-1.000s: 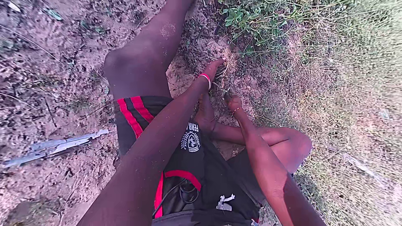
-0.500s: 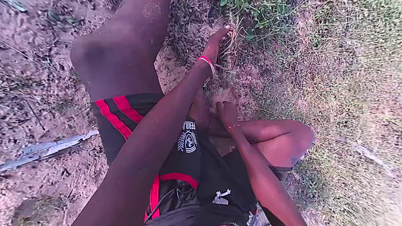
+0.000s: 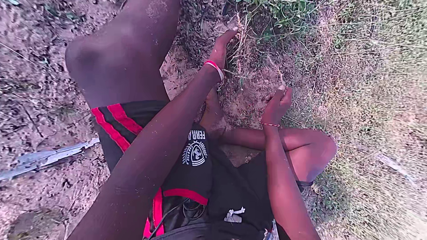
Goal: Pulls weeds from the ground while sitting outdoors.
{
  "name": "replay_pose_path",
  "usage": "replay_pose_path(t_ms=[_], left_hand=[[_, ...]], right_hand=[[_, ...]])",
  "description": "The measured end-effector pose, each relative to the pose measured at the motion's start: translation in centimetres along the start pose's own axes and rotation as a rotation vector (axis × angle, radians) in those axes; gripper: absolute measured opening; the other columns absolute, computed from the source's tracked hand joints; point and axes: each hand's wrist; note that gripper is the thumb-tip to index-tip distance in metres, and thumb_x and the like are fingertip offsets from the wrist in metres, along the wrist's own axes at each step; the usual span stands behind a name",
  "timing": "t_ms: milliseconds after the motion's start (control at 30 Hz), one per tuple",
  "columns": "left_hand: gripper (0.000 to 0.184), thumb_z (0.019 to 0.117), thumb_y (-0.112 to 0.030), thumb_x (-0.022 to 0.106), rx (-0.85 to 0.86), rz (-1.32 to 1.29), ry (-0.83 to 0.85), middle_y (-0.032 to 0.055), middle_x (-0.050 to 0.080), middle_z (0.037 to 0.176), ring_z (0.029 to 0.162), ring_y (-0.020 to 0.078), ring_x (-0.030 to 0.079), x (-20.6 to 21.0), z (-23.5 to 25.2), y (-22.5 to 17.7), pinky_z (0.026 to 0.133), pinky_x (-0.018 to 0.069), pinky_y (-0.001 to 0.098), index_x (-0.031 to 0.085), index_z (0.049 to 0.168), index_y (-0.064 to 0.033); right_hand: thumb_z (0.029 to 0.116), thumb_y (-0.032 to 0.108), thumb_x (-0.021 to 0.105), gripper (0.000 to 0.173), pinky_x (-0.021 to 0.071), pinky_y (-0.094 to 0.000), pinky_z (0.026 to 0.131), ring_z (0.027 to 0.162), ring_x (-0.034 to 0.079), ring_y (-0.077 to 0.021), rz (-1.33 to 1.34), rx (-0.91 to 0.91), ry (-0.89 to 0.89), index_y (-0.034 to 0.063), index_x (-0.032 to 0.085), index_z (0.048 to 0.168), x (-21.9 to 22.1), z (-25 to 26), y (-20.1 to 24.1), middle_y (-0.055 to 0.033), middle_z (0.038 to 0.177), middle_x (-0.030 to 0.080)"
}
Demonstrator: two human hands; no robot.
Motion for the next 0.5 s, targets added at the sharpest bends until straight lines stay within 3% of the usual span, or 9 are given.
replay_pose_path(t_ms=[67, 100, 167, 300, 400, 500], left_hand=[[0.054, 0.1041, -0.045, 0.048, -0.020, -0.003, -0.005, 0.0071, 0.041, 0.157, 0.147, 0.0229, 0.034, -0.1, -0.1, 0.2, 0.115, 0.0338, 0.0562, 0.045, 0.151, -0.0184], [0.054, 0.1043, -0.045, 0.048, -0.023, -0.008, 0.002, 0.0070, 0.040, 0.157, 0.147, 0.0225, 0.034, -0.1, -0.1, 0.3, 0.115, 0.0335, 0.0553, 0.044, 0.151, -0.0185], [0.050, 0.1054, -0.043, 0.047, -0.002, -0.010, 0.022, 0.0060, 0.042, 0.156, 0.146, 0.0206, 0.036, -0.1, 0.1, 0.2, 0.115, 0.0342, 0.0525, 0.047, 0.149, -0.0183], [0.050, 0.1051, -0.042, 0.047, -0.020, -0.020, 0.027, 0.0076, 0.043, 0.155, 0.145, 0.0215, 0.038, 0.1, 0.6, 0.2, 0.113, 0.0367, 0.0530, 0.048, 0.148, -0.0167], [0.052, 0.1042, -0.045, 0.047, -0.065, -0.038, 0.045, 0.0074, 0.044, 0.154, 0.144, 0.0220, 0.039, 0.1, 0.9, 0.4, 0.113, 0.0374, 0.0540, 0.047, 0.148, -0.0180], [0.053, 0.1033, -0.045, 0.050, -0.087, -0.048, 0.038, 0.0097, 0.044, 0.153, 0.142, 0.0234, 0.040, 0.3, 0.7, 0.1, 0.112, 0.0379, 0.0545, 0.047, 0.148, -0.0158]], right_hand=[[0.1128, 0.025, 0.034, 0.041, 0.0531, -0.0401, 0.077, 0.078, 0.062, -0.0217, -0.121, -0.037, 0.059, -0.0060, 0.054, 0.131, 1.2, 1.5, -0.6, -0.0159, 0.090, 0.061], [0.1126, 0.023, 0.035, 0.043, 0.0520, -0.0483, 0.090, 0.096, 0.066, -0.0318, -0.189, -0.017, 0.156, -0.0080, 0.051, 0.139, 1.9, 2.5, -0.9, -0.0250, 0.106, 0.067], [0.1117, 0.020, 0.038, 0.043, 0.0471, -0.0576, 0.104, 0.119, 0.063, -0.0431, -0.374, 0.009, 0.338, -0.0068, 0.049, 0.144, 4.0, 4.9, -1.7, -0.0305, 0.130, 0.063], [0.1037, 0.020, 0.049, 0.052, 0.0473, -0.0651, 0.101, 0.131, 0.052, -0.0535, -0.762, -0.045, 0.445, 0.0052, 0.045, 0.153, 7.0, 8.1, -1.4, -0.0339, 0.154, 0.040], [0.1054, 0.023, 0.050, 0.045, 0.0451, -0.0679, 0.100, 0.131, 0.051, -0.0549, -0.901, -0.142, 0.502, 0.0065, 0.054, 0.147, 7.6, 9.8, -0.2, -0.0347, 0.153, 0.041], [0.1002, 0.016, 0.055, 0.047, 0.0394, -0.0746, 0.100, 0.135, 0.046, -0.0568, -1.010, -0.224, 0.605, 0.0105, 0.057, 0.147, 7.7, 11.3, 0.0, -0.0333, 0.156, 0.039]])
Point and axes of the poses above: each hand's wrist, its own z-axis towards the middle knuckle, its own x-axis out of the palm, y = z × x
